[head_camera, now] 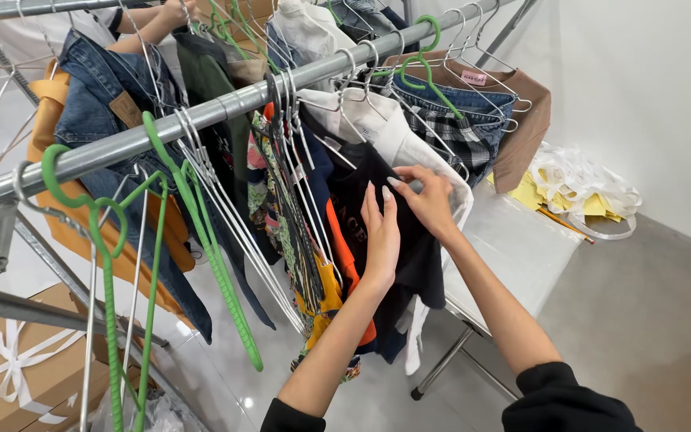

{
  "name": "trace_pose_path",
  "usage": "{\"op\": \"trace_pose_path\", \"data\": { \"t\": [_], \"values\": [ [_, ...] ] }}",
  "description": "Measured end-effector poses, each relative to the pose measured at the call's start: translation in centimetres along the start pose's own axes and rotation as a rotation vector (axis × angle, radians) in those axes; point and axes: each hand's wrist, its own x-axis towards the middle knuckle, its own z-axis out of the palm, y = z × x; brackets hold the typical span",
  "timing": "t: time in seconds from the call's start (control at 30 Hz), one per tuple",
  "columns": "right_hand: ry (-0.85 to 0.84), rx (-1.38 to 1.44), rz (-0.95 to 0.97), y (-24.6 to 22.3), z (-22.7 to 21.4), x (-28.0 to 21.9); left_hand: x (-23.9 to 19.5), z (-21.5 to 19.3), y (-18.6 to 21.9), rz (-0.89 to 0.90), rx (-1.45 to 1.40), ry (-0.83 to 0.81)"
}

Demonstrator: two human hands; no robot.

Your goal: The person picks up folded shirts from a metal table, unfolds them, and places them onto hangers. They then hang the shirts on a clothing rack. The person repeats this process for a white shirt, a black shirt, and a brown shirt.

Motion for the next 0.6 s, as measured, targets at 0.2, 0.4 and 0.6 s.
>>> {"op": "trace_pose_path", "data": {
  "t": [0.2, 0.4, 0.6],
  "values": [
    [-0.002, 0.003, -0.045, -1.0, -0.2, -0.9, 0.7, 0.7, -1.1, 0.011, -0.003, 0.002],
    [-0.002, 0.095, 0.118, -0.2, -0.3, -1.1, 0.3, 1.4, -0.5, 0.016, -0.01, 0.063],
    [0.125, 0.227, 0.362, -2.2, -8.5, -4.5, 1.7, 3.9, -4.5, 0.053, -0.083, 0.011]
  ]
}}
